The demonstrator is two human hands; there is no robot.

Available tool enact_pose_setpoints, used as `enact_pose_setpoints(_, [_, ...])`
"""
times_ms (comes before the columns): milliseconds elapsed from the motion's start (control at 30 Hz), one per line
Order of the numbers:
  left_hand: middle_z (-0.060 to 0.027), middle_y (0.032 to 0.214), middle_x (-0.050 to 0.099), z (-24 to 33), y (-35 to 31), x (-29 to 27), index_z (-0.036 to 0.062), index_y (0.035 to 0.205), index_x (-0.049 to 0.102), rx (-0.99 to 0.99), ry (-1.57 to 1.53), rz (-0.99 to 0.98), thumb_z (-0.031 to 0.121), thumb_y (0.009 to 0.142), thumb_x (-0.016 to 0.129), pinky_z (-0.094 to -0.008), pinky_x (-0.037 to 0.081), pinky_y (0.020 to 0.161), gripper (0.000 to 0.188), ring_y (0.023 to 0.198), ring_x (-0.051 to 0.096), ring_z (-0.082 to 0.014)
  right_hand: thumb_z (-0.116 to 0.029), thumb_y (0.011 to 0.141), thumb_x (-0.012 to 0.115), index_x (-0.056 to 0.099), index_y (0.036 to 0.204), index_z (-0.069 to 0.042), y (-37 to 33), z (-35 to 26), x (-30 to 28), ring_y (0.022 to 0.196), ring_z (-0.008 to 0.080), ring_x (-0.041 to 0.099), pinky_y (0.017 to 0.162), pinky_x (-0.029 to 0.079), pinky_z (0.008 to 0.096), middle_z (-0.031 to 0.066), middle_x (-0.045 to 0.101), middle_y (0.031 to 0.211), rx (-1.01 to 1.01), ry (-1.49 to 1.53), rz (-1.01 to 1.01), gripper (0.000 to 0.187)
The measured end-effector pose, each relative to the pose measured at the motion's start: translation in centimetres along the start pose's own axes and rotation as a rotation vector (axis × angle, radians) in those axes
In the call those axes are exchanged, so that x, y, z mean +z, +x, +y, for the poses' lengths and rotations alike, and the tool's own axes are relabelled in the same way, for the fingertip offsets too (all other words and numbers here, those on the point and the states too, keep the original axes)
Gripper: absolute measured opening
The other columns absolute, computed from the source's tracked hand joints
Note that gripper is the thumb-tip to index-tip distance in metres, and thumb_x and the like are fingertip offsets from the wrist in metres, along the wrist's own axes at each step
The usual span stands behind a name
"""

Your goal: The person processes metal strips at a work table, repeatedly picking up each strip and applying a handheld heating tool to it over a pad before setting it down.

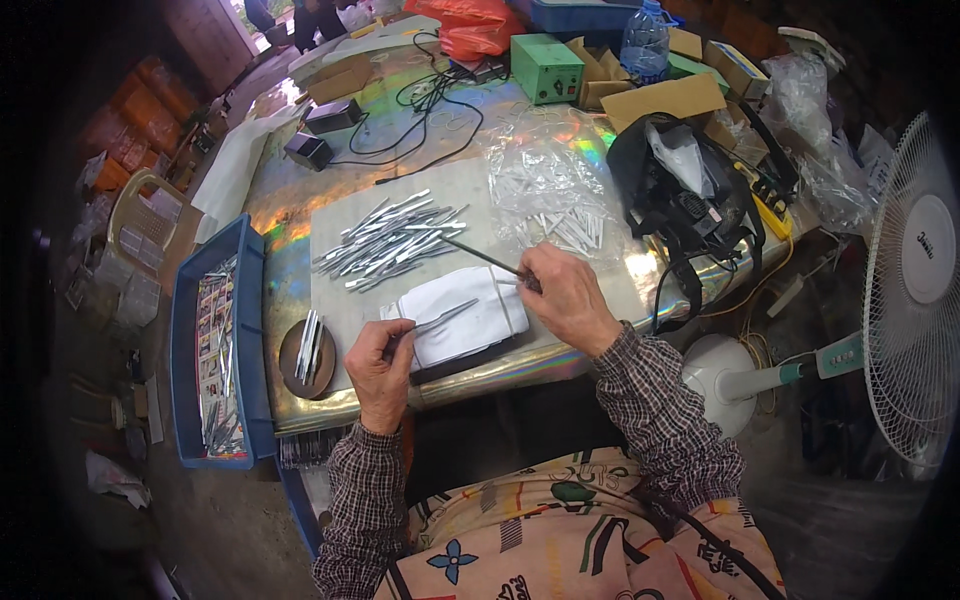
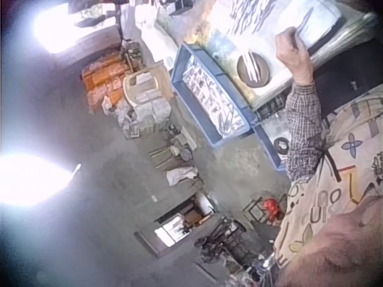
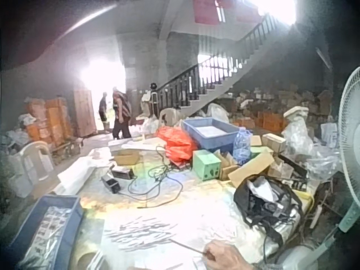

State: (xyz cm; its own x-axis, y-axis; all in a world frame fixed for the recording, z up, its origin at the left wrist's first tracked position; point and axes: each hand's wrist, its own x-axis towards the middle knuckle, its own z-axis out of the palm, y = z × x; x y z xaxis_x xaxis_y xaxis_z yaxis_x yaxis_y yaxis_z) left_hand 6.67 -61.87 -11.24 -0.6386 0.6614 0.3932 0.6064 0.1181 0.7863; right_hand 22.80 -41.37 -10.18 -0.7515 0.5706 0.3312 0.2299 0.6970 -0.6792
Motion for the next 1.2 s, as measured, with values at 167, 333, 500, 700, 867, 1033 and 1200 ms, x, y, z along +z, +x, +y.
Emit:
enact_pose_setpoints(167, [-0.0128,0.088,0.064,-0.6,-0.1,-0.1,0.0008,0.097,0.067,0.204,0.211,0.002,-0.003,0.081,0.067,-0.0351,0.052,0.065,0.017,0.074,0.064,-0.0288,-0.008,0.081,0.066,0.06,0.088,-0.002,-0.3,-1.6,1.2,0.074,0.0333,0.061,0.065,0.048,0.0413,0.0133,0.057,0.08,-0.077,-0.019,-0.079,0.011])
enact_pose_setpoints(333, [-0.0121,0.087,0.063,-1.0,-0.1,0.0,0.0024,0.095,0.067,0.236,0.276,-0.014,-0.002,0.08,0.067,-0.0373,0.052,0.066,0.016,0.077,0.064,-0.0299,-0.007,0.081,0.069,0.063,0.088,-0.002,-0.2,-3.4,1.5,0.067,0.0294,0.06,0.059,0.047,0.0377,0.0107,0.058,0.078,-0.15,-0.086,-0.052,0.011])
enact_pose_setpoints(500, [-0.0114,0.086,0.063,-1.0,-0.6,0.0,0.0028,0.092,0.066,0.174,0.264,-0.037,0.0,0.079,0.069,-0.0371,0.052,0.065,0.014,0.076,0.064,-0.0295,-0.006,0.08,0.068,0.064,0.088,-0.003,-0.4,-3.5,2.1,0.069,0.0287,0.062,0.06,0.048,0.0381,0.0093,0.058,0.083,-0.206,-0.142,-0.105,0.01])
enact_pose_setpoints(700, [-0.0101,0.088,0.063,-1.0,-0.7,0.1,0.0034,0.091,0.067,0.151,0.246,-0.029,0.0,0.077,0.069,-0.0366,0.052,0.065,0.014,0.076,0.064,-0.0281,-0.006,0.081,0.062,0.062,0.087,-0.006,-0.6,-4.3,3.2,0.07,0.0313,0.064,0.062,0.052,0.0412,0.0105,0.057,0.085,-0.272,-0.163,-0.102,0.005])
enact_pose_setpoints(867, [-0.0098,0.087,0.063,-1.2,-0.7,0.4,0.004,0.09,0.068,0.137,0.223,-0.012,-0.001,0.076,0.069,-0.0366,0.052,0.065,0.015,0.076,0.064,-0.0279,-0.006,0.081,0.065,0.064,0.09,-0.006,-0.3,-4.7,4.3,0.07,0.027,0.064,0.06,0.052,0.0371,0.0068,0.059,0.088,-0.271,-0.281,-0.146,0.009])
enact_pose_setpoints(1033, [-0.0101,0.087,0.063,-1.6,-0.9,0.4,0.0039,0.089,0.068,0.134,0.229,0.005,-0.001,0.076,0.068,-0.0369,0.052,0.065,0.015,0.077,0.064,-0.0283,-0.007,0.083,0.062,0.063,0.087,-0.006,0.1,-5.1,5.5,0.067,0.0263,0.064,0.056,0.051,0.0363,0.0066,0.058,0.087,-0.309,-0.281,-0.141,0.004])
enact_pose_setpoints(1200, [-0.0106,0.087,0.063,-1.4,-0.8,0.4,0.0039,0.089,0.067,0.126,0.217,0.018,-0.001,0.076,0.068,-0.0377,0.052,0.066,0.014,0.077,0.064,-0.0293,-0.007,0.083,0.063,0.06,0.086,-0.006,0.2,-5.3,5.9,0.068,0.0264,0.063,0.057,0.052,0.0365,0.0067,0.057,0.088,-0.317,-0.282,-0.147,0.004])
